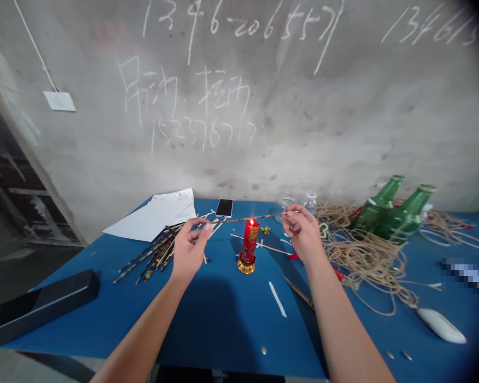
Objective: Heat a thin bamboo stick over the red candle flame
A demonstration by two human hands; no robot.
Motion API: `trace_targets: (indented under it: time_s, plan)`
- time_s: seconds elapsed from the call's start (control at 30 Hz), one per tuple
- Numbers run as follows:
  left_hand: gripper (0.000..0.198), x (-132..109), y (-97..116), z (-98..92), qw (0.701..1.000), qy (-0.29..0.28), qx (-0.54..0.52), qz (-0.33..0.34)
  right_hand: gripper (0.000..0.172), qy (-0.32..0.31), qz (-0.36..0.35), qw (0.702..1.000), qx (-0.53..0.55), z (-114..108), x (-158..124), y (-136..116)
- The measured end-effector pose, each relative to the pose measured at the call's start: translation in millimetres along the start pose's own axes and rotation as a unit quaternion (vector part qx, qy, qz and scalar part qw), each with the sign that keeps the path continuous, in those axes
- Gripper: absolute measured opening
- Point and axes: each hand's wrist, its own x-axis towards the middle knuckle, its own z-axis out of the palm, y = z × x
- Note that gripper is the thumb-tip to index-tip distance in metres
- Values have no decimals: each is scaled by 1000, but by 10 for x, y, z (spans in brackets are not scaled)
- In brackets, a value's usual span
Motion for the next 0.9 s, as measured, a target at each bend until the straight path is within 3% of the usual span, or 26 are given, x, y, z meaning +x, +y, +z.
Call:
trace_targets:
  time_s: [0.9]
  plan:
    - [34, 0, 0, -16, 1000, -1, 11, -4, 17, -16, -11, 1000, -3, -24, -3, 17]
